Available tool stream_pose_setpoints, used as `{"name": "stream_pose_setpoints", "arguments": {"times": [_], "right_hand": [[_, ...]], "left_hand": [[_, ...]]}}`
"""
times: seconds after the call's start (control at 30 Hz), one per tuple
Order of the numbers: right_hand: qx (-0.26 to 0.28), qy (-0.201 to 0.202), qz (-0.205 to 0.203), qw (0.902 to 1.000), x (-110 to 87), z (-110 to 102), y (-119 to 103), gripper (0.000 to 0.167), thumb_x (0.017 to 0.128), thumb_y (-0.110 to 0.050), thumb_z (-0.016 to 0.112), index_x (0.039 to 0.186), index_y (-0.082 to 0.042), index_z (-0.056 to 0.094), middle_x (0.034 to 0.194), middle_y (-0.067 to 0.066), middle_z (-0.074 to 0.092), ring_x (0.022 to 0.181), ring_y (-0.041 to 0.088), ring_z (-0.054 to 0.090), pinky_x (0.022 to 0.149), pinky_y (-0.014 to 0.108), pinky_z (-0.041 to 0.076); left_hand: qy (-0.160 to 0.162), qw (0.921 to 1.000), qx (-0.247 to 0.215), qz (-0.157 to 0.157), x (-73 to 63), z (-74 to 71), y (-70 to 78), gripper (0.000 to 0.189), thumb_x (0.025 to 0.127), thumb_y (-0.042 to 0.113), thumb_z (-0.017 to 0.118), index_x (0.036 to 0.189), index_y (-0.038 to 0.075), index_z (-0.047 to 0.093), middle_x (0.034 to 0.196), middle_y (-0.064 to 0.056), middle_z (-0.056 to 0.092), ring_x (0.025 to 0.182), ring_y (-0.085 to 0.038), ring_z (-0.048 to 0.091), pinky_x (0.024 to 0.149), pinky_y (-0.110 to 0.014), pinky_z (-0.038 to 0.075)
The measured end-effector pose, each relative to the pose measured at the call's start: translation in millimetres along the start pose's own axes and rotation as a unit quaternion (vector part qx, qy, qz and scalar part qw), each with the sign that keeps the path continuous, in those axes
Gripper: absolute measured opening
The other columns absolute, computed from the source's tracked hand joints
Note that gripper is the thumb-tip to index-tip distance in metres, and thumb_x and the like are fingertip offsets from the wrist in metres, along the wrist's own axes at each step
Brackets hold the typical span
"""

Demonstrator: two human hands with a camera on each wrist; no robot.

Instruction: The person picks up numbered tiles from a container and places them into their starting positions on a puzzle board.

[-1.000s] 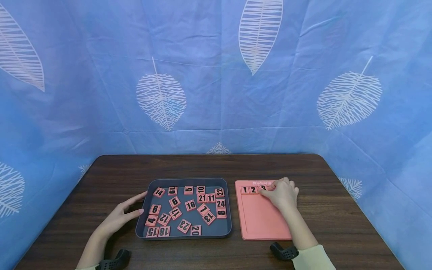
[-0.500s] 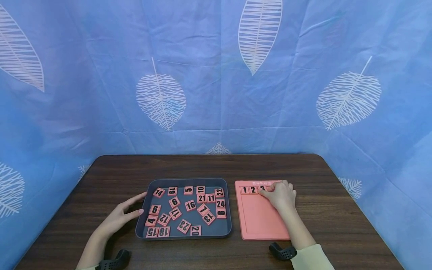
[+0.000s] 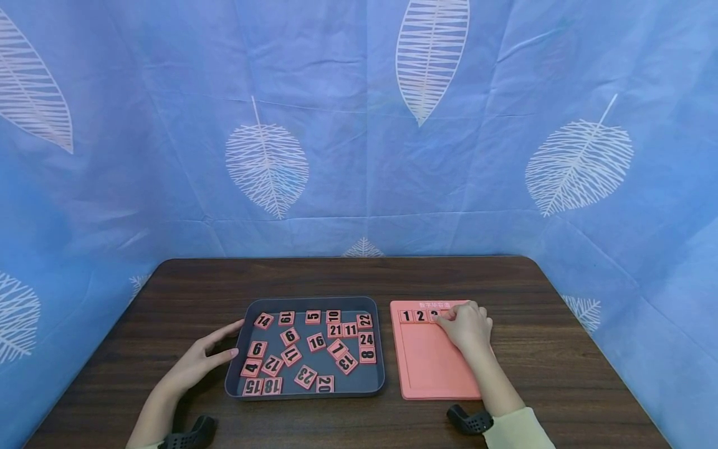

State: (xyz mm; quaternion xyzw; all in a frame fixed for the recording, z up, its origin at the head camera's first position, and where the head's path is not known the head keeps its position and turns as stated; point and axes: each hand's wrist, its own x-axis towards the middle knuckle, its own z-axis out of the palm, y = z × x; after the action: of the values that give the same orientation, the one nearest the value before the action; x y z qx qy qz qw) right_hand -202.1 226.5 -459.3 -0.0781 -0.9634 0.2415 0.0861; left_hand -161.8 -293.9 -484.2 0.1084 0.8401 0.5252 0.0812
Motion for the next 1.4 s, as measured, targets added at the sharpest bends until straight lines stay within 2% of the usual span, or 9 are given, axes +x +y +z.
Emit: {"name": "stream_pose_setpoints", "arguments": {"times": [0.37, 0.57, 0.97, 1.13, 1.4], "right_hand": [[0.006, -0.004, 0.007, 1.0000, 1.2, 1, 0, 0.025, 0.084, -0.032, 0.074, 0.075, -0.009, 0.068, 0.099, 0.019, 0.054, 0.093, 0.039, 0.044, 0.076, 0.050, 0.032], [0.018, 0.012, -0.016, 0.9996, 0.8, -3, -5, 0.025, 0.085, -0.031, 0.073, 0.089, -0.006, 0.072, 0.106, 0.020, 0.052, 0.098, 0.039, 0.042, 0.078, 0.052, 0.031], [0.100, 0.056, -0.102, 0.9881, -12.6, -15, -43, 0.024, 0.079, -0.030, 0.080, 0.089, -0.009, 0.073, 0.103, 0.013, 0.052, 0.096, 0.034, 0.042, 0.085, 0.051, 0.028], [0.122, 0.055, -0.123, 0.9834, -21.2, -16, -60, 0.024, 0.076, -0.027, 0.082, 0.089, -0.009, 0.074, 0.102, 0.010, 0.051, 0.098, 0.033, 0.043, 0.087, 0.052, 0.028], [0.135, 0.035, -0.155, 0.9780, -32.9, -7, -83, 0.025, 0.074, -0.029, 0.084, 0.090, -0.012, 0.075, 0.101, 0.004, 0.049, 0.094, 0.026, 0.042, 0.082, 0.047, 0.030]], "left_hand": [[-0.002, 1.0000, -0.003, 0.002, -0.8, -0.5, 0.7, 0.058, 0.096, 0.022, 0.060, 0.148, 0.010, 0.038, 0.149, -0.020, 0.034, 0.136, -0.047, 0.022, 0.097, -0.073, 0.021], [0.000, 1.0000, -0.001, -0.007, -0.5, -0.6, 2.7, 0.058, 0.096, 0.023, 0.061, 0.148, 0.010, 0.038, 0.149, -0.020, 0.034, 0.136, -0.047, 0.022, 0.097, -0.073, 0.021], [-0.002, 1.0000, 0.000, -0.001, -0.1, -0.8, 1.7, 0.058, 0.096, 0.022, 0.060, 0.148, 0.011, 0.038, 0.149, -0.020, 0.035, 0.136, -0.047, 0.022, 0.097, -0.073, 0.021], [-0.003, 1.0000, 0.001, 0.001, -0.3, -0.7, 0.8, 0.058, 0.096, 0.022, 0.060, 0.148, 0.011, 0.038, 0.149, -0.020, 0.035, 0.136, -0.047, 0.023, 0.097, -0.073, 0.022], [-0.001, 1.0000, 0.005, 0.005, 0.0, -0.6, 0.2, 0.058, 0.096, 0.022, 0.060, 0.148, 0.010, 0.038, 0.148, -0.021, 0.035, 0.135, -0.047, 0.024, 0.096, -0.073, 0.022]]}}
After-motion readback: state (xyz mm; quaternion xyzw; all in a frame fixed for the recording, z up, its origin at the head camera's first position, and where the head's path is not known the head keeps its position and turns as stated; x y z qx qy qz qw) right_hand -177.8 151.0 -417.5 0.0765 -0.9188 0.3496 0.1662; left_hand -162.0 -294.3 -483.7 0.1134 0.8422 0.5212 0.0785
